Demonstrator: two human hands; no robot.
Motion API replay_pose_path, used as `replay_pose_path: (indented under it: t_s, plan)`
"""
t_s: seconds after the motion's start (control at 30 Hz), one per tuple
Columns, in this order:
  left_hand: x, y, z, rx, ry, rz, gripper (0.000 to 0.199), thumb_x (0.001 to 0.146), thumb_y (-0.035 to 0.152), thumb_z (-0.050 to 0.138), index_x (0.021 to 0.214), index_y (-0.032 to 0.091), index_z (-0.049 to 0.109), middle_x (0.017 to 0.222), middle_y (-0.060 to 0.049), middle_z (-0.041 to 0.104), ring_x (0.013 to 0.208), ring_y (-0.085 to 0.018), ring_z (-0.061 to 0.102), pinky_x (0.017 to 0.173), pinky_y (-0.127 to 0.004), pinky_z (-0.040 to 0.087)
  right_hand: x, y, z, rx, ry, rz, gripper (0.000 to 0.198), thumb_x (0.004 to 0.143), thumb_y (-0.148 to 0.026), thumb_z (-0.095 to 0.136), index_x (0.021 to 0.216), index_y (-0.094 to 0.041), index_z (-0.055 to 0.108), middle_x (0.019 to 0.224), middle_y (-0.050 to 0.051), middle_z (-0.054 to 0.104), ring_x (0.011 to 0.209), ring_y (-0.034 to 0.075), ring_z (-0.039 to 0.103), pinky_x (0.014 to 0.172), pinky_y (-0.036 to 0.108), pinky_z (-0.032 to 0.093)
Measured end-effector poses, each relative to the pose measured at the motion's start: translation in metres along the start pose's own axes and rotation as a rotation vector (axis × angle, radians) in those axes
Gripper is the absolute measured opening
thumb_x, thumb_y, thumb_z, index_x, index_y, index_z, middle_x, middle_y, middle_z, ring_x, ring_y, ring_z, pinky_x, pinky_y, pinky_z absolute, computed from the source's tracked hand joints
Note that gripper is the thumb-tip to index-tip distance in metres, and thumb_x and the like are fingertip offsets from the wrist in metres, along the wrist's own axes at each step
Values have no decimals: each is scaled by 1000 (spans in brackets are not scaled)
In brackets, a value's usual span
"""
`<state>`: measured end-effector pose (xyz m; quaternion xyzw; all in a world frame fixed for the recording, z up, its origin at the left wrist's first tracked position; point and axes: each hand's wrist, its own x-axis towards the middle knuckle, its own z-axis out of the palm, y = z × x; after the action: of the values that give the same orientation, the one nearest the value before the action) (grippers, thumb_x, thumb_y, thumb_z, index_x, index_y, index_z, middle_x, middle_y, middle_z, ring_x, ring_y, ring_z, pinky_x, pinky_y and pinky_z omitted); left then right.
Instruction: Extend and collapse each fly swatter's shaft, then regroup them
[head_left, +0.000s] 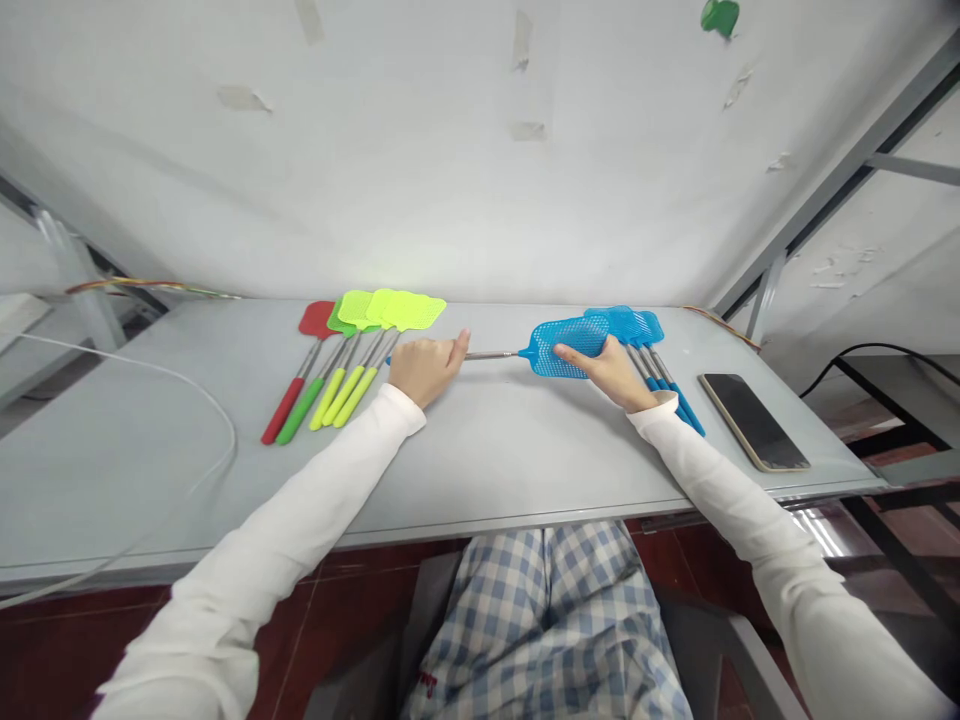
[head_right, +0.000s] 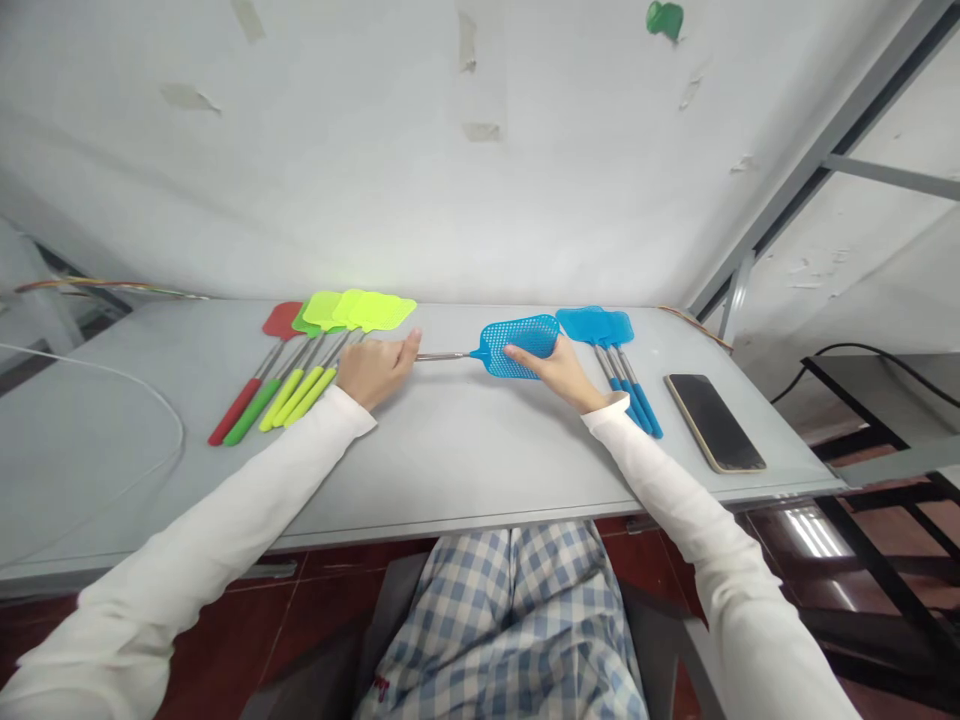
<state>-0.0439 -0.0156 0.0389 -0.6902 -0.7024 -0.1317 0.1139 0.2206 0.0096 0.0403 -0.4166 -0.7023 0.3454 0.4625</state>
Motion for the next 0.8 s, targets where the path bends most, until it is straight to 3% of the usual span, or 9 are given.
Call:
replay_pose_path:
  t_s: [0.1,0.17,0.23,0.33,0.43,0.5,0.63,0.8]
  plan:
    - [1,-1,-3,-26,-30,12,70,94,57,13,82,20,72,75,-13,71,71,-24,64,58,-31,27,0,4,-3,-338,210,-201,60,83,-54,58,133,-24,43,132,12,53,126,29,48,99,52,46]
    - [0,1,-4,-38,-48,15,68,93,60,16,84,21,70,76,-12,71,71,-24,64,59,-30,26,-1,3,-2,-615,249,-347,59,88,-49,52,140,-24,37,143,15,41,138,33,31,105,56,36]
    - [-1,4,-3,-75,-70,35,65,92,62,19,85,21,69,77,-11,71,72,-24,64,59,-30,27,-3,1,3,-833,90,-489,47,92,-41,48,137,-27,43,145,12,41,142,32,26,110,56,29]
    - [-3,7,-1,-231,-153,165,58,93,60,22,89,24,67,77,-5,71,74,-21,64,60,-29,30,-3,0,12,-987,-146,-652,30,96,-31,40,122,-28,56,134,7,54,139,26,33,112,50,26]
    - [-5,10,1,-352,-215,293,48,92,59,31,94,25,64,73,0,68,69,-18,62,60,-27,33,-1,1,17,-1063,-157,-689,29,98,-27,33,104,-25,62,111,6,65,134,23,41,111,47,26]
    - [-6,16,2,-347,-152,346,40,92,55,38,101,23,61,76,0,68,70,-17,62,62,-27,35,0,1,19,-1090,-139,-684,31,99,-27,32,98,-24,63,102,7,66,129,23,46,110,46,26]
    - [-9,40,6,-184,52,520,31,95,35,37,107,16,58,93,-9,67,86,-21,61,73,-31,39,-3,0,24,-1076,-146,-683,30,98,-29,35,98,-23,64,101,8,67,120,24,51,107,45,27]
    - [-9,51,19,-73,84,610,30,98,30,31,103,14,57,91,-9,65,83,-19,61,71,-31,40,-5,4,29,-1037,-183,-675,29,98,-29,38,99,-20,65,99,8,67,114,25,51,104,46,26]
